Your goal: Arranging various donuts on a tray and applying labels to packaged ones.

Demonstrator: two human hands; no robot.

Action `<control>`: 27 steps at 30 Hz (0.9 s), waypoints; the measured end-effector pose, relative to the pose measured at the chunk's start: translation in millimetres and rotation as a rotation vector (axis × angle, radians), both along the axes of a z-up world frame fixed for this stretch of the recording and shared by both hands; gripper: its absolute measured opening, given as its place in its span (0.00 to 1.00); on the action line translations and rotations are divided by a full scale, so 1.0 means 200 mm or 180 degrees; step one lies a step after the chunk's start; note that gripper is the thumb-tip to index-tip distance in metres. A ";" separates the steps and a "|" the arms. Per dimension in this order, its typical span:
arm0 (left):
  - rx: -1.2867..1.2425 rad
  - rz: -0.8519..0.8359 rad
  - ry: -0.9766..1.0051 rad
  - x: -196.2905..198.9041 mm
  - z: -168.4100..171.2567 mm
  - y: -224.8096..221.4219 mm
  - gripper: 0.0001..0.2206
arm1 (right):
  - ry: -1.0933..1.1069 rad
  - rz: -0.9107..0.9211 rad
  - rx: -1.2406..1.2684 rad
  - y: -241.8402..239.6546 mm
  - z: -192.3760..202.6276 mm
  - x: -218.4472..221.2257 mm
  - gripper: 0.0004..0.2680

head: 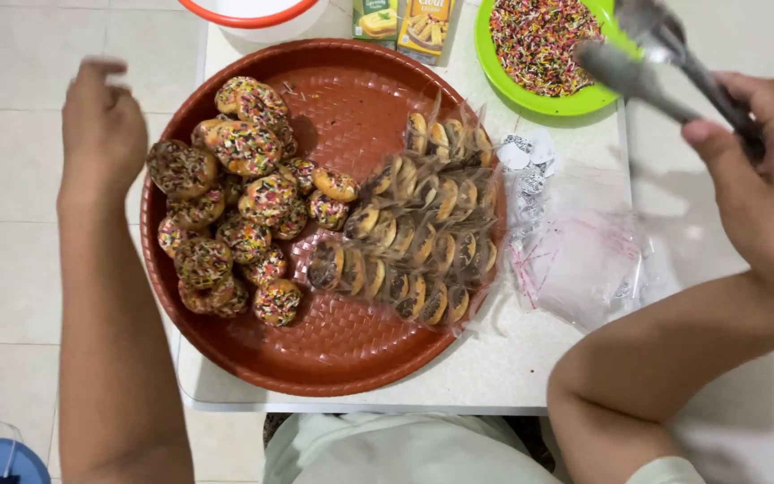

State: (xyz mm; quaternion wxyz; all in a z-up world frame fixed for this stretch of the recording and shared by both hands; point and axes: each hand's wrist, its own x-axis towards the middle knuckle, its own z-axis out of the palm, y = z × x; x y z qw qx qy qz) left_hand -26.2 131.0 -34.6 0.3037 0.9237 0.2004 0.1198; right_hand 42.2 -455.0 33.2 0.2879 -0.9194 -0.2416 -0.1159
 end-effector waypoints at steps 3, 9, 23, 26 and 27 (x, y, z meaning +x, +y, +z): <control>-0.1031 0.0481 0.0337 -0.05 -0.27 0.27 0.19 | 0.0327 -0.0036 -0.0047 0.07 -0.03 0.08 0.17; -0.2846 0.0311 0.0758 -0.07 -0.33 0.28 0.21 | 0.1934 -0.0547 0.1291 0.31 -0.43 -0.04 0.11; -0.3634 0.0457 0.0458 -0.08 -0.36 0.27 0.24 | 0.2051 -0.1740 0.1756 0.59 -0.59 -0.38 0.20; -0.3517 0.0070 0.0591 -0.07 -0.47 0.37 0.19 | 0.2085 -0.1951 0.2181 0.63 -0.60 -0.40 0.26; -0.3385 -0.0055 0.0575 -0.06 -0.51 0.42 0.14 | 0.2031 -0.1835 0.2492 0.64 -0.62 -0.40 0.29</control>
